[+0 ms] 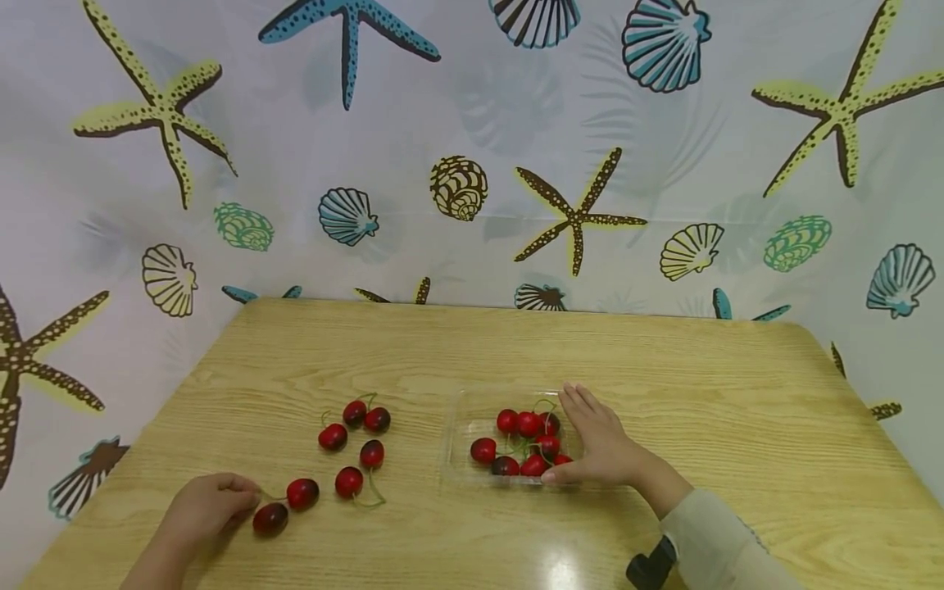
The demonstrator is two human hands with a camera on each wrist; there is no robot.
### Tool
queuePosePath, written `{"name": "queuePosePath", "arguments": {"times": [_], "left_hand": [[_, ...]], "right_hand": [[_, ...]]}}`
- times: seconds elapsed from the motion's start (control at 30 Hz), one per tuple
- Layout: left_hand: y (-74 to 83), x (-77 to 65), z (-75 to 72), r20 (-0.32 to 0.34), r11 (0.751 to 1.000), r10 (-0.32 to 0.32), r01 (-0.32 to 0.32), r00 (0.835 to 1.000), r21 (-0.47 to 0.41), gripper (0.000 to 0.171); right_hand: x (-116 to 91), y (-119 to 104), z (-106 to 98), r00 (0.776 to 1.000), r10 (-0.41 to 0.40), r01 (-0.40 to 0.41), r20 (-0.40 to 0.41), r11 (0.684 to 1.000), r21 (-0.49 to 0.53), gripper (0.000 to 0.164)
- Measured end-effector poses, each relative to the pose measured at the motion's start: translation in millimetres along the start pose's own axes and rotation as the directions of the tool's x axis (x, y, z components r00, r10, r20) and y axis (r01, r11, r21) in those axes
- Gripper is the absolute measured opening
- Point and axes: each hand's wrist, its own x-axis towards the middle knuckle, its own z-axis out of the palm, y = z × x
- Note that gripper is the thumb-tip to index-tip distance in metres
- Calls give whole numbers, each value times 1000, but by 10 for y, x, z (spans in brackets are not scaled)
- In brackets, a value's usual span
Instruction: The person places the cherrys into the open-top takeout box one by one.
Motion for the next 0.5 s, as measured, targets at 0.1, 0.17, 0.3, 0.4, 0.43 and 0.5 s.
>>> {"name": "queuePosePath", "arguments": {"times": [0.1,0.17,0.3,0.4,0.43,0.5], "left_hand": [[-15,-8,-12,5,999,8,-8,1000,-35,28],[-23,-10,-24,16,999,-6,6,1000,-52,31],[-50,-18,-48,22,998,-16,17,1000,-55,35],[-61,-31,-66,16,998,0,1,1000,-61,35],[-62,-37,-71,15,997,5,-4,1000,-71,34],[-60,-49,-80,17,995,12,-10,1000,-100,32]], "right_hand": [[-6,-1,-5,1000,2,-2,0,1000,-3,110],[-11,-6,-10,1000,-2,2,-2,1000,-2,109],[-17,-21,-18,1000,-3,3,-2,1000,3,108],[-19,-31,-22,1000,-3,3,-2,1000,3,107],[-19,-31,-21,1000,-3,3,-2,1000,4,107],[-21,-32,-19,1000,-10,10,-10,1000,8,108]]}}
